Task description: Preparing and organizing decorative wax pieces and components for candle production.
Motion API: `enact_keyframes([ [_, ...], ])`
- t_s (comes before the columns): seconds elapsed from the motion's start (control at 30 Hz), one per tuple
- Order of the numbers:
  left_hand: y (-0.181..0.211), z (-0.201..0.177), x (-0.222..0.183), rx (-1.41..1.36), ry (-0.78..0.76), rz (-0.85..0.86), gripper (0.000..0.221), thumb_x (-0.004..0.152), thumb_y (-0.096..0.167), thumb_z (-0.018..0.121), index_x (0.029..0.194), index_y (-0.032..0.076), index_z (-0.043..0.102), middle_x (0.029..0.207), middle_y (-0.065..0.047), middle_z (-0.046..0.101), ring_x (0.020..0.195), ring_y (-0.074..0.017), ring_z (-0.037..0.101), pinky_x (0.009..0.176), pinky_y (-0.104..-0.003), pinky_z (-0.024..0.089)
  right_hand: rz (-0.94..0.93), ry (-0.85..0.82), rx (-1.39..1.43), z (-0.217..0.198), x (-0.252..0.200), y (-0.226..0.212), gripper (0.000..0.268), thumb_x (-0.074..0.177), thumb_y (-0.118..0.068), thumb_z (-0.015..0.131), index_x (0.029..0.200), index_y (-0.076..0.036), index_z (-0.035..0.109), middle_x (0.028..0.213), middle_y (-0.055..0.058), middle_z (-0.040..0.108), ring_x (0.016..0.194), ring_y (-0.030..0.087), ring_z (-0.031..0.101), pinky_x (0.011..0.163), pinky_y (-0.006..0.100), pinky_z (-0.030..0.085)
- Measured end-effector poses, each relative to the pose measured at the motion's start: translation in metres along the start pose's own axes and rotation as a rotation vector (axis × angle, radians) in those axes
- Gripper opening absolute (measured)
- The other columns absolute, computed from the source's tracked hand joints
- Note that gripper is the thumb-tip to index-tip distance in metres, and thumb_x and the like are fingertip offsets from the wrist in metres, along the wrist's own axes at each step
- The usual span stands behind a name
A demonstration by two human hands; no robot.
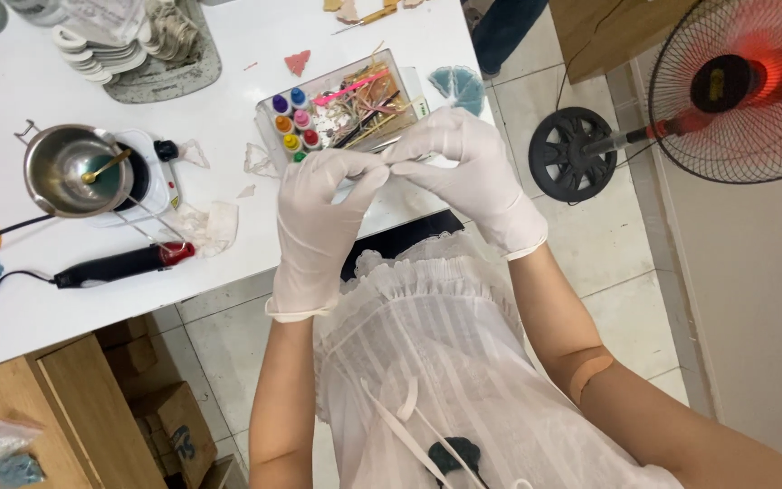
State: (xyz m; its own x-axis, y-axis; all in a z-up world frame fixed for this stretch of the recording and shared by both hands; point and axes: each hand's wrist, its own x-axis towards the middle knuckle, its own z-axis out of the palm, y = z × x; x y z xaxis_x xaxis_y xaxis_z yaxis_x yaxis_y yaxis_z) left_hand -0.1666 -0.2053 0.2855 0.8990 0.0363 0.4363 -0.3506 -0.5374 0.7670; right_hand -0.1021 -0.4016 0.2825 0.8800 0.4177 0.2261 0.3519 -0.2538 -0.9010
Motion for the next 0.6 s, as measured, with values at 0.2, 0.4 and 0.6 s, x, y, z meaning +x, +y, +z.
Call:
enact_keyframes([
  [0.2, -0.011, 0.010, -0.019, -0.107, -0.124, -0.164, 0.009, 0.090, 0.010, 0.078, 0.095, 0.008, 0.071, 0.094, -0.003, 0.073, 0.085, -0.0206, 0.068, 0.080, -0.035, 0.053, -0.269, -0.047, -0.319, 0.002, -0.026, 0.029, 0.017, 0.083, -0.014, 0.088, 0.096, -0.016, 0.077, 0.097, -0.003, 0.072, 0.092, 0.020, 0.069, 0.087, 0.033, 0.048],
  [0.4, -0.016, 0.038, -0.031, -0.041, -0.263, -0.214, 0.011, 0.085, 0.014, 0.081, 0.089, 0.008, 0.073, 0.088, -0.006, 0.074, 0.080, -0.0235, 0.069, 0.075, -0.037, 0.051, -0.086, -0.114, -0.264, -0.005, -0.058, 0.060, 0.015, 0.082, -0.015, 0.084, 0.095, -0.017, 0.078, 0.096, -0.001, 0.071, 0.096, 0.021, 0.067, 0.092, 0.034, 0.050],
  [0.6, -0.004, 0.048, -0.022, 0.108, -0.472, -0.538, 0.044, 0.082, 0.028, 0.085, 0.121, 0.014, 0.071, 0.102, -0.010, 0.075, 0.094, -0.0268, 0.069, 0.082, -0.040, 0.053, 0.343, -0.133, -0.023, -0.032, -0.067, 0.104, 0.007, 0.086, -0.010, 0.080, 0.091, -0.013, 0.076, 0.097, -0.001, 0.074, 0.093, 0.012, 0.070, 0.085, 0.026, 0.055],
])
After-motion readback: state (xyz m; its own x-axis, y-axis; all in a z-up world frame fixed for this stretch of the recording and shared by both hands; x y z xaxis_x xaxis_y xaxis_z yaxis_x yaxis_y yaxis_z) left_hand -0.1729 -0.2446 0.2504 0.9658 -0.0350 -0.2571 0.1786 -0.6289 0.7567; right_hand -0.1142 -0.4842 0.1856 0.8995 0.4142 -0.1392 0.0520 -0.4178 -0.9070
